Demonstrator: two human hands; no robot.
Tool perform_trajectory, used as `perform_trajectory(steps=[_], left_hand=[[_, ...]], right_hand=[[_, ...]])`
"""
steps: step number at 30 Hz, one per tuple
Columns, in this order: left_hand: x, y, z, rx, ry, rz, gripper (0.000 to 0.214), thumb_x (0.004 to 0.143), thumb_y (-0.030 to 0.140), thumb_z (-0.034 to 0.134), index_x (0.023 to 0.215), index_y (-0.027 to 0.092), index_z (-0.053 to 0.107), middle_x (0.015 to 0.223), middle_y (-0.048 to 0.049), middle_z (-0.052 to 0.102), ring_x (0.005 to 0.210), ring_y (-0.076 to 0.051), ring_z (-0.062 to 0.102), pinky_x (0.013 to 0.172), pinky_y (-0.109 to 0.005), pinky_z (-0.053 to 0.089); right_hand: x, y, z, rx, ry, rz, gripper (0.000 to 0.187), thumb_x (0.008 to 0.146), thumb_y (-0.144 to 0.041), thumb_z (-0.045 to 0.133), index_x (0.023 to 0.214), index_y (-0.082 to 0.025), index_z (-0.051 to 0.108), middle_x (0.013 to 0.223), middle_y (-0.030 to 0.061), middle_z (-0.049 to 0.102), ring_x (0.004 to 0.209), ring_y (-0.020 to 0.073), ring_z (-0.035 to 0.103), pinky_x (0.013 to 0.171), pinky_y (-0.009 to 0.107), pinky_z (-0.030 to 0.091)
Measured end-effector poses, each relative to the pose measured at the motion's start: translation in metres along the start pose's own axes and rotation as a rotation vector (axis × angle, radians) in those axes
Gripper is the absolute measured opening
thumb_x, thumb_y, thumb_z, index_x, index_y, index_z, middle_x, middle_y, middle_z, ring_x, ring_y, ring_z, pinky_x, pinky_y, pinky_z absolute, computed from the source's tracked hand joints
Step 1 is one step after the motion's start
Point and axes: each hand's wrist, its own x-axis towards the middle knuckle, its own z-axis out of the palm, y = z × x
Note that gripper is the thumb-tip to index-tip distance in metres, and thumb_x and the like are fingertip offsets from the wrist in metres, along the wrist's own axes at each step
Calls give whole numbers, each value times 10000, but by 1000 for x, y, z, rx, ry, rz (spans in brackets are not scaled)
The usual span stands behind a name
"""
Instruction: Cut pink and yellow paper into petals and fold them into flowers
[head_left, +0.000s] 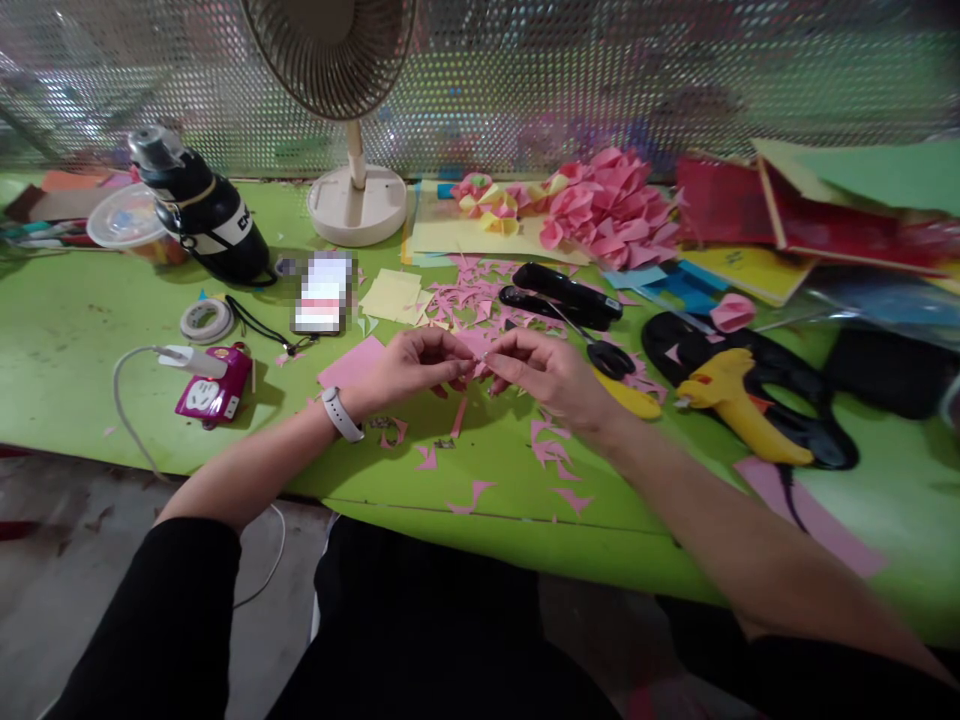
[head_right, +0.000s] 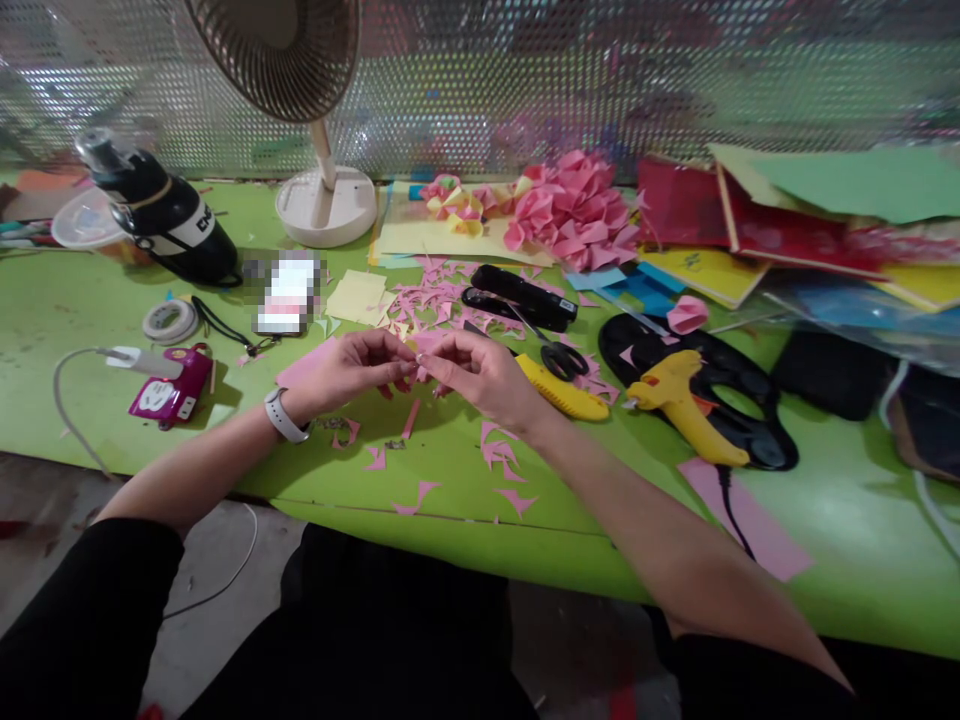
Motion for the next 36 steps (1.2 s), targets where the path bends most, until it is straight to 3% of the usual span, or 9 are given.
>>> perform_trajectory(steps=[10,14,19,24,26,30,36], left_hand=[[1,-1,-5,55,120,98,270,830,363,738,967,135,695,961,-81,729,843,-124,673,678,-222,512],[1,-3,-8,-117,72,76,264,834,381,744,970,167,669,955,-59,728,818,-115,699,634,-200,499],[-1,-4,-6,-225,6,19,313,839,416,741,1014,183,627,983,-55,735,804,-120,718,675,-218,543],[-3,-1,0,-161,-1,35,330,868,382,718,1103,181,601,953,-55,743,810,-126,725,728,-243,573],[-4,1,3,-145,-25,35,379,882,330,708,1196,175,563,894,-50,741,774,-126,721,718,-248,579],[-6,1,6,-122,-90,116,417,902,262,678,1270,167,505,789,-23,703,736,-127,704,701,-248,581],[-10,3,8,4,-210,170,422,933,294,632,1291,161,452,821,-35,685,681,-122,685,660,-253,575]], right_hand=[[4,11,-4,22,75,42,316,801,-499,759,814,-194,678,790,37,717,621,130,634,592,284,559],[6,13,-7,-3,120,91,357,771,-533,778,786,-193,670,689,10,675,563,116,601,558,270,528],[7,13,-7,-66,86,122,396,767,-584,757,816,-202,664,741,28,679,623,145,613,621,324,544],[3,9,-8,-239,249,-104,307,850,-518,692,981,-242,665,1036,60,689,918,216,638,802,376,523],[-1,2,-8,-259,234,-167,261,898,-508,626,928,-252,670,978,51,681,902,222,626,797,379,507],[-9,-12,-3,-307,75,-241,360,957,-510,506,739,-242,610,785,43,615,753,210,575,700,374,460],[-12,-17,0,-445,111,-367,222,916,-419,588,783,-245,624,832,42,612,800,215,566,791,395,442]])
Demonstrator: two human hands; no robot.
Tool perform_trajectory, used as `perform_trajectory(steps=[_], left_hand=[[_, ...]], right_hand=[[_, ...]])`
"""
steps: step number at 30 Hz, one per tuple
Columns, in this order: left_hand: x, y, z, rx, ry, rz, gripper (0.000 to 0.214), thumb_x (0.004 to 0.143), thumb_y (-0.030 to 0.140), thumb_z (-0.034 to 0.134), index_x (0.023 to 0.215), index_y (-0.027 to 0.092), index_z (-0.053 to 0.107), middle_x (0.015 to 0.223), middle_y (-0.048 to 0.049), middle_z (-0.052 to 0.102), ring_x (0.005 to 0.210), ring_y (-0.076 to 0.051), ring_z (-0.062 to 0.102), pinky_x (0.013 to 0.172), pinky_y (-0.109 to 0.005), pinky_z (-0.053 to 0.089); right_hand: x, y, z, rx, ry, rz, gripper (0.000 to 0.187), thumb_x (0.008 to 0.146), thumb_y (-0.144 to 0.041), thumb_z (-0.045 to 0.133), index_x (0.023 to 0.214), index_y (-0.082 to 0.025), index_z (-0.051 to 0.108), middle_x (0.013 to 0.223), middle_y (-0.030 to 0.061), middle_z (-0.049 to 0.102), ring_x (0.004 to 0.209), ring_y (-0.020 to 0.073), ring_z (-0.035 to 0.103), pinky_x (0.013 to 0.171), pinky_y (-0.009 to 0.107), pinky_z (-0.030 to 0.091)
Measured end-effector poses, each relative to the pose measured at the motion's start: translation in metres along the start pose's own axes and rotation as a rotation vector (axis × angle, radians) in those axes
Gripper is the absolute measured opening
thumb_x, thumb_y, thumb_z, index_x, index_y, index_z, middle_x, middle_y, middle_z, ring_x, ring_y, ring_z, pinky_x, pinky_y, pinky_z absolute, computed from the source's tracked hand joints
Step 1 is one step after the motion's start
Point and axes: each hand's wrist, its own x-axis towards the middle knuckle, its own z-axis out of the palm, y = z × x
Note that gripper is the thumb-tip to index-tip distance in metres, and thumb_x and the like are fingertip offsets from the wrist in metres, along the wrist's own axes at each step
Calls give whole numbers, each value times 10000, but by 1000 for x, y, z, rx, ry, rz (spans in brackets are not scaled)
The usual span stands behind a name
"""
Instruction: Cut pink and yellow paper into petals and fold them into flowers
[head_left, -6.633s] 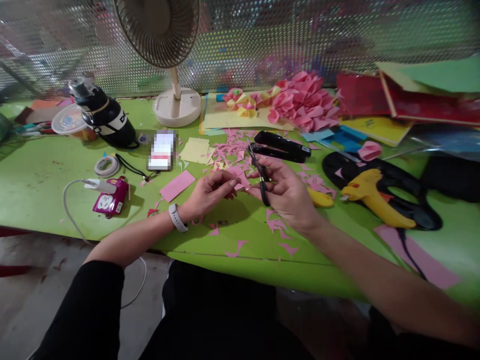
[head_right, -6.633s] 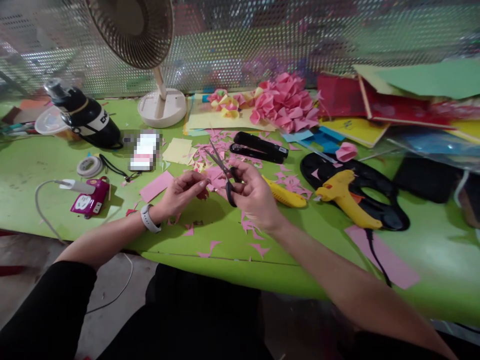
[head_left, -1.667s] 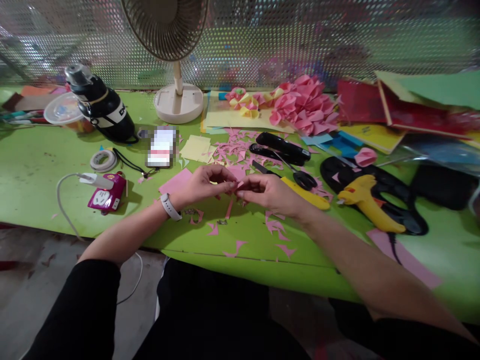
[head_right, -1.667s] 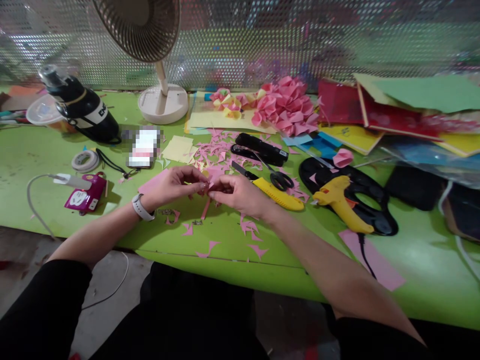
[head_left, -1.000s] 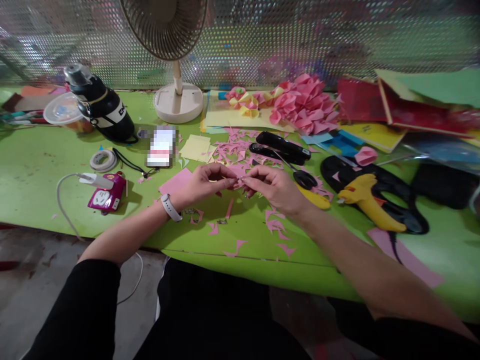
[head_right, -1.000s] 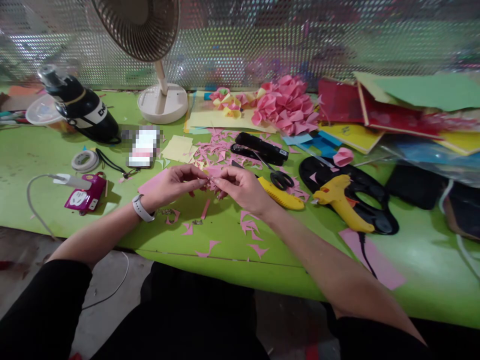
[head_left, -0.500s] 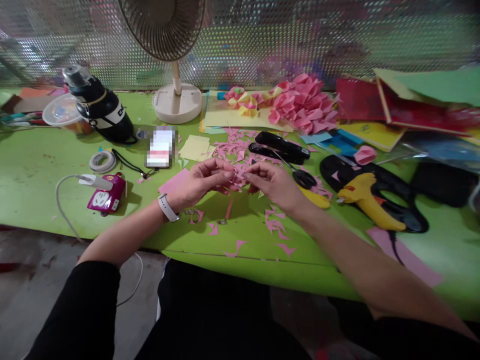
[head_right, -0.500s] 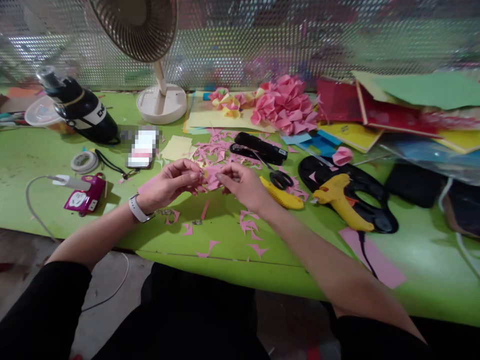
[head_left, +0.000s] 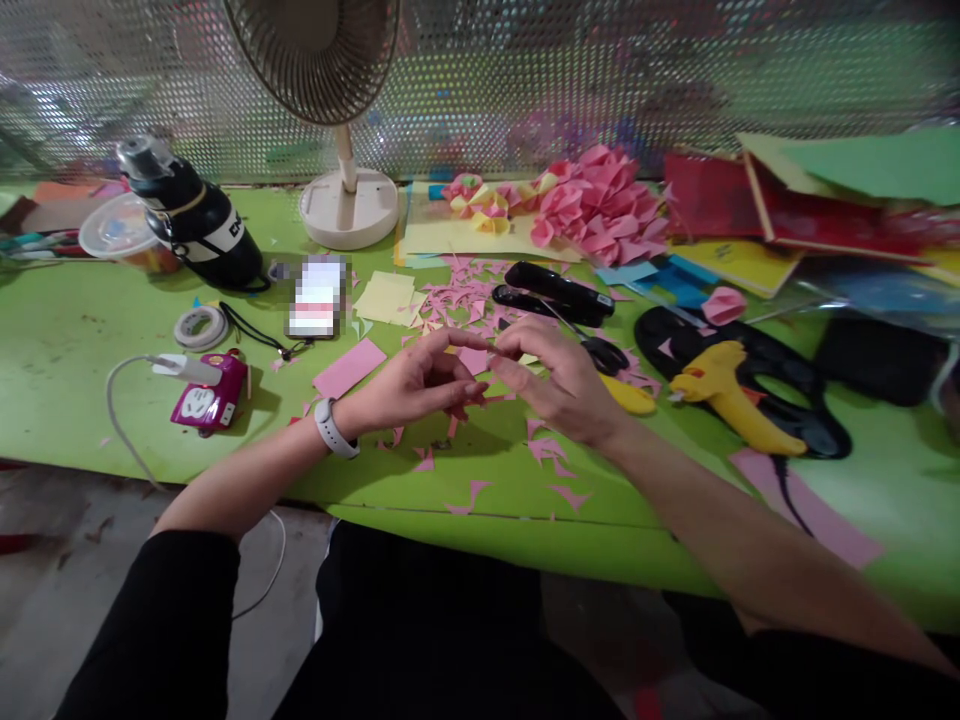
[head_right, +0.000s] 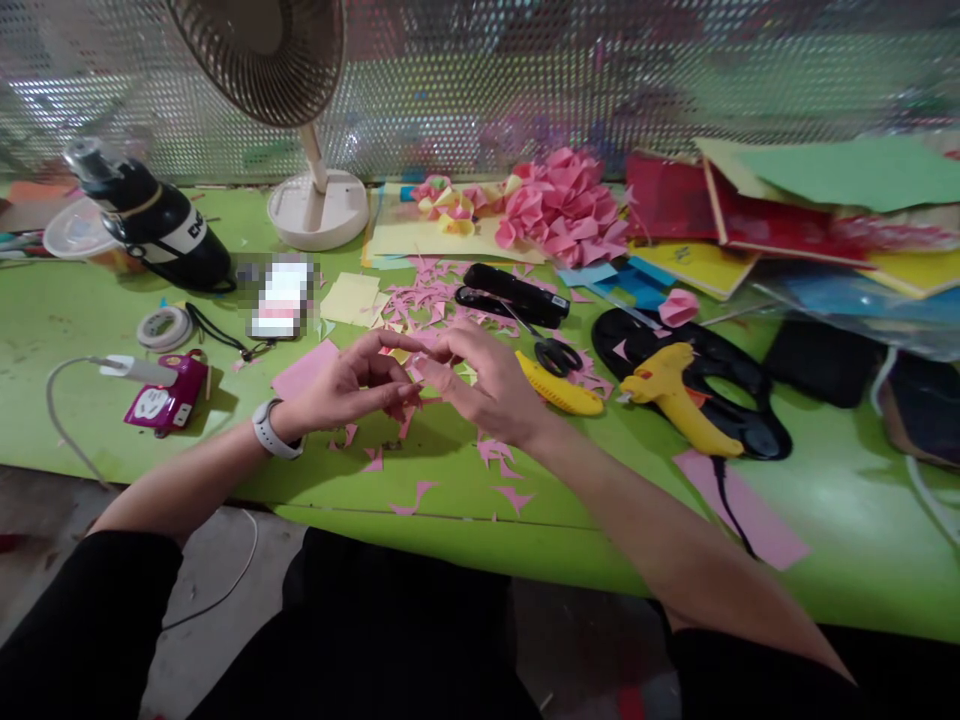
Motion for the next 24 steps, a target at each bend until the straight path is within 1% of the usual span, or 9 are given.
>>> perform_trajectory(steps=[4,10,14,17,19,20,22,23,24], left_hand=[[-1,3,1,104,-55,87,430,966,327,576,1323,156,409,873,-67,691,731,-142,695,673,-265,568],[1,-2,-4,288,-28,197,407,994,294,518,1359,155,405,874,-64,679,784,-136,676,720,-251,543],[3,-6,-7,359,0,268,405,991,251,518,1370,142,426,869,-61,677,815,-136,672,719,-242,532],[3,-8,-7,397,34,232,358,986,241,521,1329,144,487,884,-60,682,821,-132,671,708,-238,529],[3,-10,-7,406,82,202,373,976,242,541,1335,152,496,902,-58,687,808,-125,669,693,-230,527],[3,-10,-7,399,126,193,402,970,245,555,1354,153,484,920,-61,689,798,-120,669,687,-225,528],[3,-9,-7,366,258,184,443,957,264,587,1371,149,478,947,-69,689,782,-111,670,682,-218,533],[3,-8,-6,341,326,179,421,951,282,602,1338,144,513,945,-71,689,772,-108,669,677,-214,535],[3,-6,-5,311,366,162,367,949,305,610,1272,137,569,924,-69,691,756,-104,667,667,-210,534]], right_hand=[[0,3,-2,105,-151,35,243,920,-379,594,741,-231,664,820,42,622,785,206,579,768,373,447],[0,9,-1,311,-246,211,315,923,-501,599,819,-219,692,888,50,665,831,209,614,772,354,480],[0,15,4,348,-265,259,373,919,-566,588,822,-213,662,835,39,648,784,191,600,737,337,481],[0,16,6,348,-233,259,374,922,-575,582,843,-216,652,847,37,646,808,195,600,752,342,478],[1,16,7,310,-182,248,384,916,-580,590,802,-217,637,814,29,626,791,191,588,753,345,474],[1,16,7,284,-141,243,392,911,-584,596,777,-218,629,794,25,615,779,188,582,753,345,472],[1,17,7,245,-29,236,387,905,-588,605,779,-224,636,794,25,618,781,189,585,758,346,478],[1,18,8,234,38,235,375,905,-587,606,805,-228,648,822,31,635,803,193,596,764,346,485],[2,21,8,225,107,232,367,906,-586,606,830,-231,658,868,40,652,830,197,609,768,347,494]])
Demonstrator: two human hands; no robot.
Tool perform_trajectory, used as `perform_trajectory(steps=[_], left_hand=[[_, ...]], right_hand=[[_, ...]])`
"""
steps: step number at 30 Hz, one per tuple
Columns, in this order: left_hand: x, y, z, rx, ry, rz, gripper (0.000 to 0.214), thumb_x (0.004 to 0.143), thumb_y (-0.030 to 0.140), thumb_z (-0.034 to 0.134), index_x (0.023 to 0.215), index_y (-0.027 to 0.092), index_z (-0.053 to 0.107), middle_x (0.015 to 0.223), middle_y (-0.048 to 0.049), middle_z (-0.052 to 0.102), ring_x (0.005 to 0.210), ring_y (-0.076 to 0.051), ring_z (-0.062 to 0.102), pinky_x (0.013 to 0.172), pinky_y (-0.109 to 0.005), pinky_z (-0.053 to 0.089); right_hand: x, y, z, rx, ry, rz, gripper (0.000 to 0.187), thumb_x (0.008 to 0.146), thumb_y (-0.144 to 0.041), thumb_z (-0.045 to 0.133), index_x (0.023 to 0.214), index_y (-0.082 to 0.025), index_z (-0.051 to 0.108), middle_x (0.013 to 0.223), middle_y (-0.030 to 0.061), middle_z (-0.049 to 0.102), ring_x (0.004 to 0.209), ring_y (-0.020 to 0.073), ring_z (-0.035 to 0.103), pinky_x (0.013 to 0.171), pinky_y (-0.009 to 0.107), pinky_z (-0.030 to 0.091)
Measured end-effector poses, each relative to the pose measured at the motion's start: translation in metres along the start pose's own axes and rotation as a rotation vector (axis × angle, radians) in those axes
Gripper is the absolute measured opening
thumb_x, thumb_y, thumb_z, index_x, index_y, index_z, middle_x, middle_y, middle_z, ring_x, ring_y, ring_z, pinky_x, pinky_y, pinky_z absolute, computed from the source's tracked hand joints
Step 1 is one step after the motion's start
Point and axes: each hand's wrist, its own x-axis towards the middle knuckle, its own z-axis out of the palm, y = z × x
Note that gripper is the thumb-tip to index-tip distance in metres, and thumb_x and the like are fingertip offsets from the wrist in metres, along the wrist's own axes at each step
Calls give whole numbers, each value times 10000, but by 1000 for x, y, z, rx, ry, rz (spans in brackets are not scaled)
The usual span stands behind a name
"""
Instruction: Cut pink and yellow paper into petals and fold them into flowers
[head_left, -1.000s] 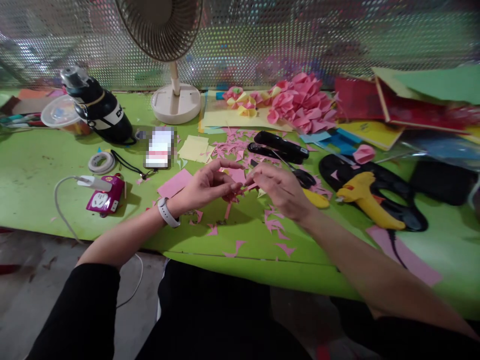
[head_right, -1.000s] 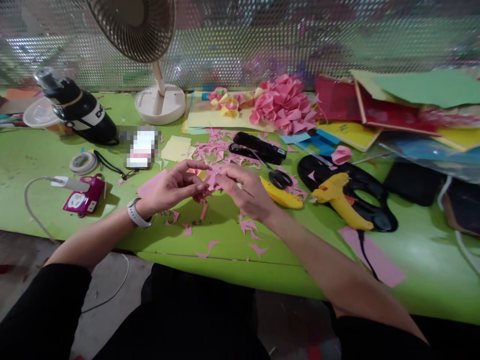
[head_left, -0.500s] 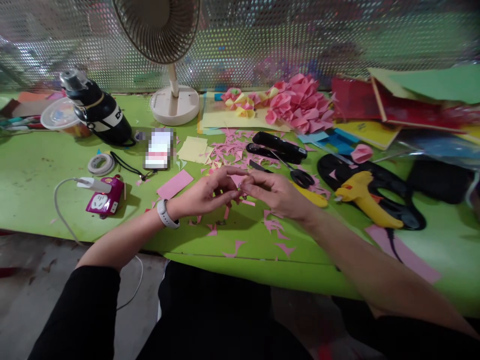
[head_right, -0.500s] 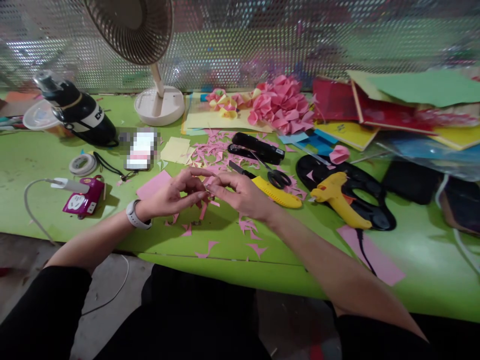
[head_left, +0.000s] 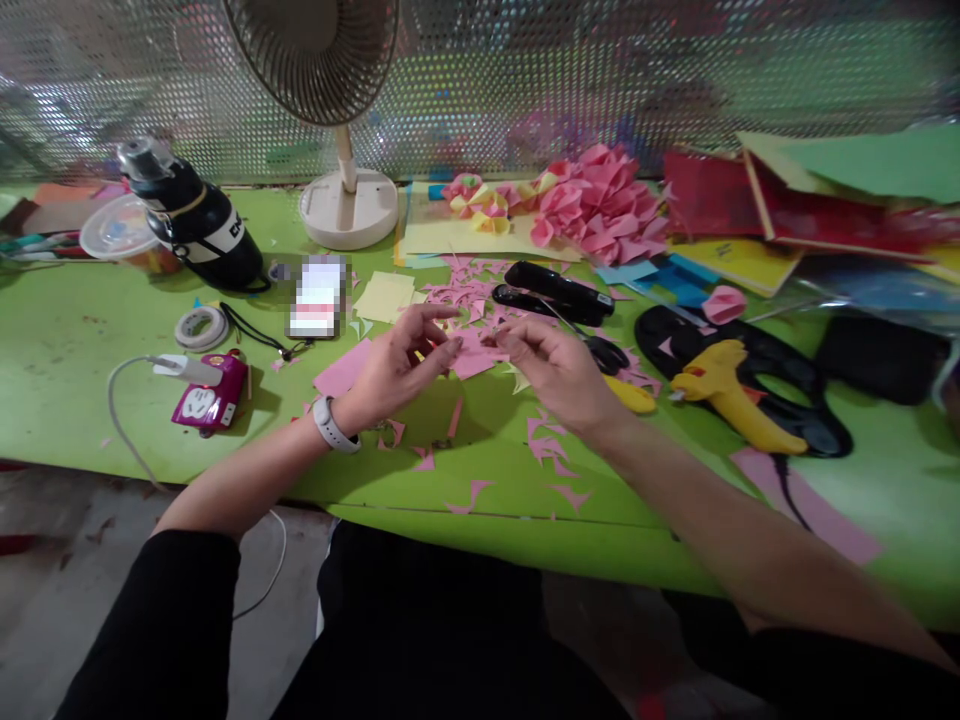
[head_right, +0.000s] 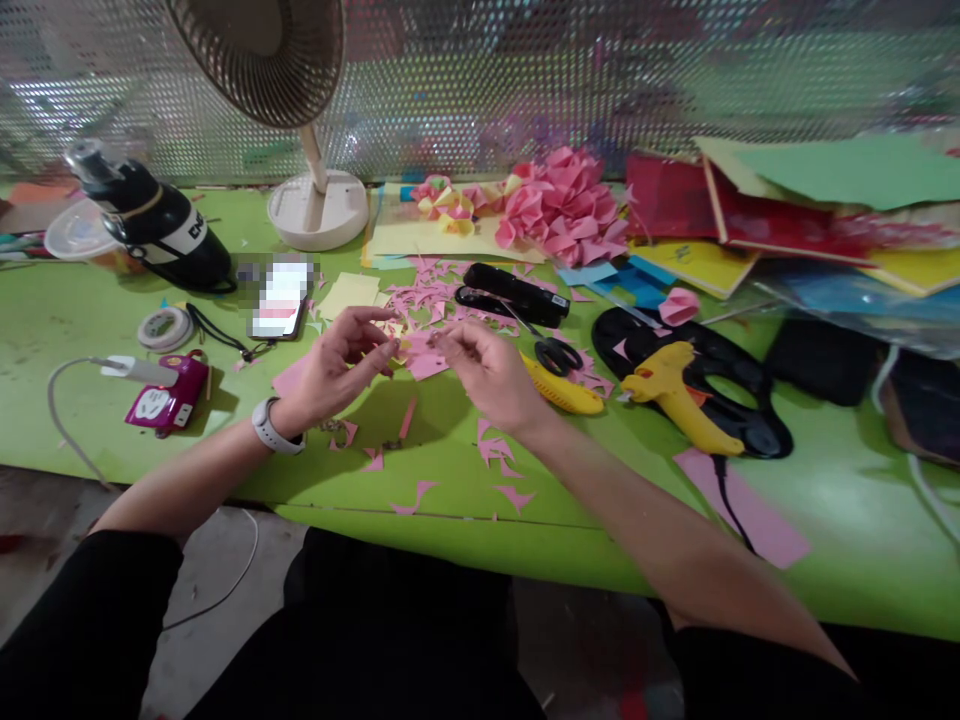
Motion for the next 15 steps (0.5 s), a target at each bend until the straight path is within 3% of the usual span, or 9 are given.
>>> perform_trajectory(steps=[3,5,7,12,15], left_hand=[[-1,8,3,-103,-103,-131,274,943,378,615,989,124,706,756,-38,680,630,-82,633,578,-189,502],[-2,13,5,-194,-227,-243,311,934,411,622,909,121,730,665,-19,659,546,-70,603,515,-178,462],[-3,17,7,-277,-275,-323,338,922,439,632,875,120,735,639,-15,659,508,-66,589,485,-176,433],[-3,15,9,-374,-285,-415,331,904,437,658,904,117,744,614,-8,655,491,-65,587,471,-175,408],[-2,11,10,-501,-207,-479,276,899,386,672,1000,135,727,631,15,652,488,-58,586,476,-171,416]], right_hand=[[1,7,1,-40,159,-56,363,912,-582,601,839,-231,656,985,61,668,902,208,632,774,351,516],[1,10,3,-96,201,-130,342,927,-554,593,824,-231,639,1000,65,668,941,216,637,796,363,525],[0,11,5,-177,230,-222,302,949,-499,585,811,-232,619,980,64,666,968,223,637,839,388,524],[-4,6,10,-261,282,-353,234,977,-396,566,810,-234,587,981,63,654,974,221,640,858,412,528],[-5,5,11,-270,276,-417,189,980,-350,570,830,-237,588,989,58,654,999,220,640,861,410,533]])
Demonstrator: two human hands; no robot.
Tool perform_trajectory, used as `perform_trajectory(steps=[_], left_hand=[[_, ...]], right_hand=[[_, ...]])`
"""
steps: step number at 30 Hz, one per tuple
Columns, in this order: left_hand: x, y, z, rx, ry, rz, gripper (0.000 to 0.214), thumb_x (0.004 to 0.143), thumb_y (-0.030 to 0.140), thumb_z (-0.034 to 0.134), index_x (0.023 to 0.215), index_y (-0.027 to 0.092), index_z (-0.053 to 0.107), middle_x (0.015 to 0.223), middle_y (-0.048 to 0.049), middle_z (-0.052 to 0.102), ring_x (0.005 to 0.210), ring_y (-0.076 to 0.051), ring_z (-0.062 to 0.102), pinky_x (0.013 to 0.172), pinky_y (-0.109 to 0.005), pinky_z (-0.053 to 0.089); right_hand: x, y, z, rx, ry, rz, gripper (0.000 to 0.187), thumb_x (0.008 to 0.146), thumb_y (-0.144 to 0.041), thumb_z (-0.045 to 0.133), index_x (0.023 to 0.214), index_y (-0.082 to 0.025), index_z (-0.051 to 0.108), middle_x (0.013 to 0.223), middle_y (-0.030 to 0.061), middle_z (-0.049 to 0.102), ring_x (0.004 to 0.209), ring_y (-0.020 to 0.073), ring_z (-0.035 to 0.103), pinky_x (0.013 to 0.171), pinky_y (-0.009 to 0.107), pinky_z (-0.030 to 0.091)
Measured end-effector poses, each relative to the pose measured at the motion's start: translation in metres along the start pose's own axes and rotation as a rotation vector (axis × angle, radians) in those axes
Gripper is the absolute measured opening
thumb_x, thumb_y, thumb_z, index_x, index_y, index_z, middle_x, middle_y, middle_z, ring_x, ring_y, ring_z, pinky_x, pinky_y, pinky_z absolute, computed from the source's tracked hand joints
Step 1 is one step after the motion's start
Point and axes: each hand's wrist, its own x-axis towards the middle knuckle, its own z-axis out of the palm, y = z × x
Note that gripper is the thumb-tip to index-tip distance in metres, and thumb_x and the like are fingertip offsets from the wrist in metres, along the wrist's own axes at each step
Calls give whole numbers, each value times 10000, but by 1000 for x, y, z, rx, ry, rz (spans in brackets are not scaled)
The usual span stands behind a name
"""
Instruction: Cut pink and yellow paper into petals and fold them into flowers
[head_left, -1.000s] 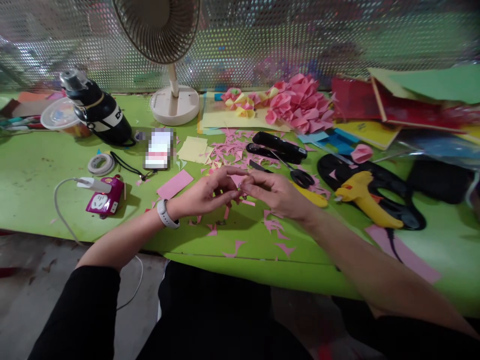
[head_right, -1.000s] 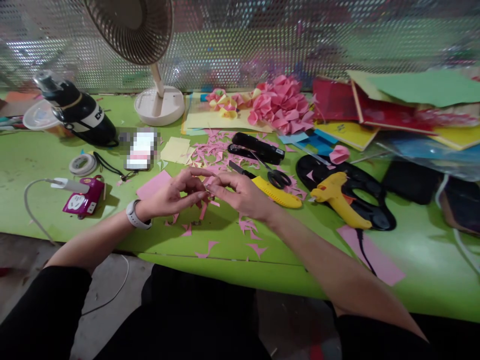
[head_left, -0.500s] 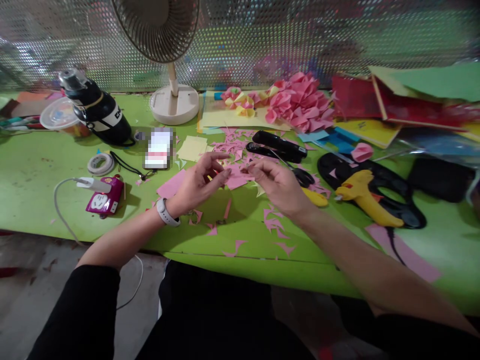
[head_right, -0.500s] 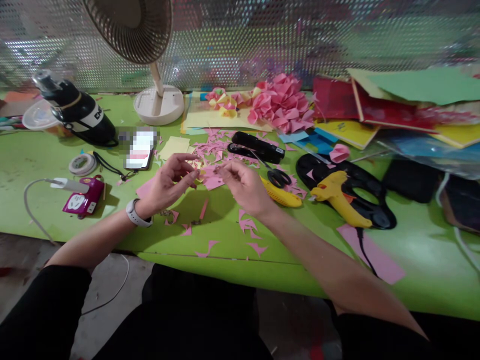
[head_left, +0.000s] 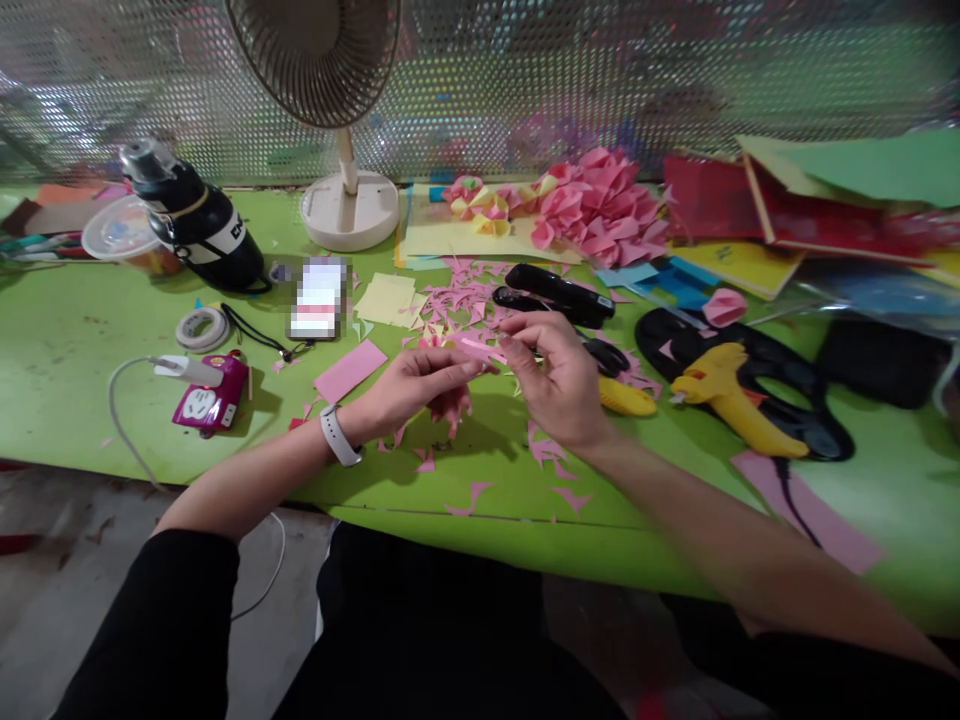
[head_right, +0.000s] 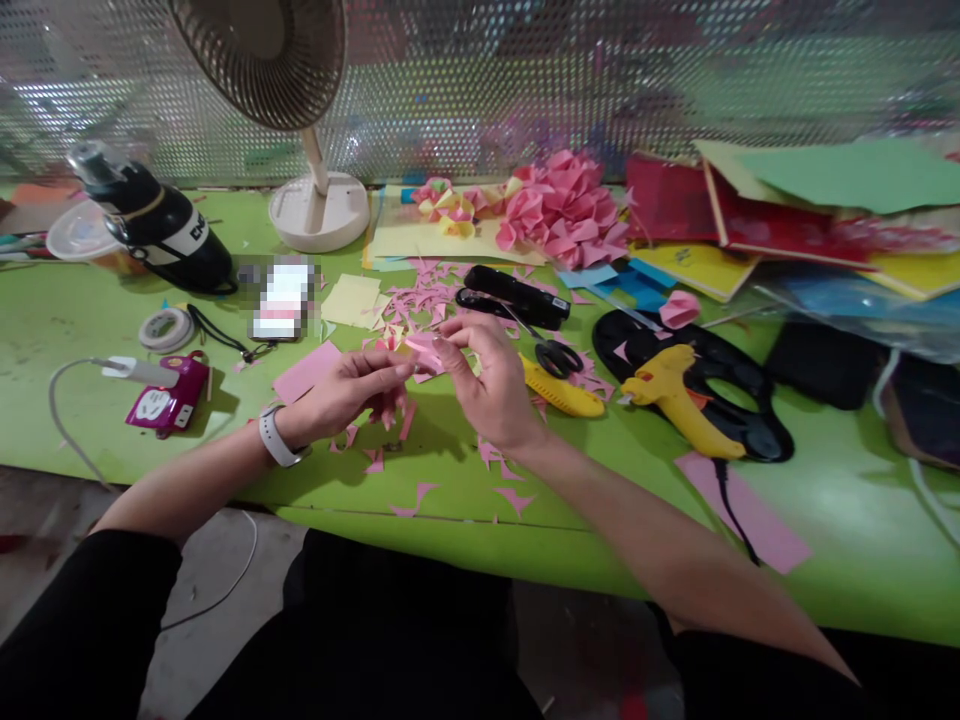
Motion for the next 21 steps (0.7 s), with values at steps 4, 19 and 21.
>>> perform_trajectory(steps=[4,19,21], left_hand=[[2,-5,0,-232,70,-80,178,901,292,673,985,140,713,680,20,666,500,-32,571,499,-152,418],[3,-11,-1,-386,121,-57,286,748,337,832,957,183,713,833,21,681,672,-49,623,571,-152,456],[5,-12,-1,-355,167,-30,263,763,357,817,951,194,730,884,10,694,746,-61,637,600,-157,458]], right_hand=[[-1,0,0,-1,19,-60,157,979,-315,576,840,-241,582,995,55,653,1001,221,640,857,418,537],[-5,-2,5,109,-42,-6,149,970,-297,586,834,-239,607,999,52,663,1005,219,637,889,412,521],[-6,-5,7,136,-72,32,152,975,-303,580,840,-244,616,1019,51,673,1022,220,638,902,420,519]])
